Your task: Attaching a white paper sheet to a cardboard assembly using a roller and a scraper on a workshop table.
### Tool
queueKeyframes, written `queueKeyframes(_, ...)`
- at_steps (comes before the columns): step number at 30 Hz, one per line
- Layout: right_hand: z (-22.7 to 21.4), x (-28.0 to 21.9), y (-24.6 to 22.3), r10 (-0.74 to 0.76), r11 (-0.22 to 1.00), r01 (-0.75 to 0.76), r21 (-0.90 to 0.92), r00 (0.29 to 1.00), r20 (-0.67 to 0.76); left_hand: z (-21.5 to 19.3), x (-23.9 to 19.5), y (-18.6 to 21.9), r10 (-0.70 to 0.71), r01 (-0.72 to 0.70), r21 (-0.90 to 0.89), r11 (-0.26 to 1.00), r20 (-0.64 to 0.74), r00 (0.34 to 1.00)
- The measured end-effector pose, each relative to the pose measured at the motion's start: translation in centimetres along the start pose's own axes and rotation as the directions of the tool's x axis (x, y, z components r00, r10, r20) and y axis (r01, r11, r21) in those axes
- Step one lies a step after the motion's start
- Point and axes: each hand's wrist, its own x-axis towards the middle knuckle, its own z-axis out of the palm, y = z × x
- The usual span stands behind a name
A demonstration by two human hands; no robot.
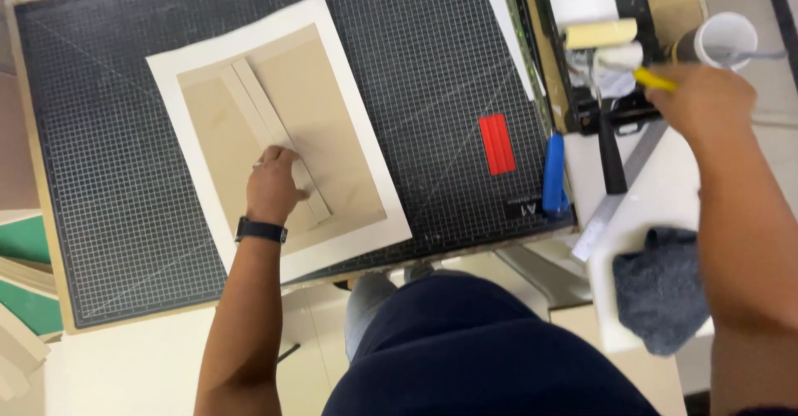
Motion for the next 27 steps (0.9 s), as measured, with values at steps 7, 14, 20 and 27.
queueKeyframes(7,0.3,-0.1,2.9,-0.108,0.994,0.109,0.006,0.991,-0.081,-0.3,-0.1,-0.1,0.007,-0.008,-0.028,1.000,-0.017,1.000)
queueKeyframes(14,4.4,0.4,0.7,-0.103,0.990,0.123,0.065,0.964,-0.247,-0.5,0.0,0.2,-0.006,0.005,-0.038,0.999,-0.023,1.000)
queueKeyframes(20,1.1,-1.9,2.8,-0.142,0.990,0.128,-0.064,0.935,-0.325,-0.5,0.0,0.1,0.014,-0.016,-0.039,0.999,-0.035,0.999)
queueKeyframes(27,4.3,-1.1,3.7,-0.107,0.994,0.108,-0.009,0.972,-0.211,-0.5,0.1,0.2,0.007,-0.008,-0.057,0.998,-0.025,1.000)
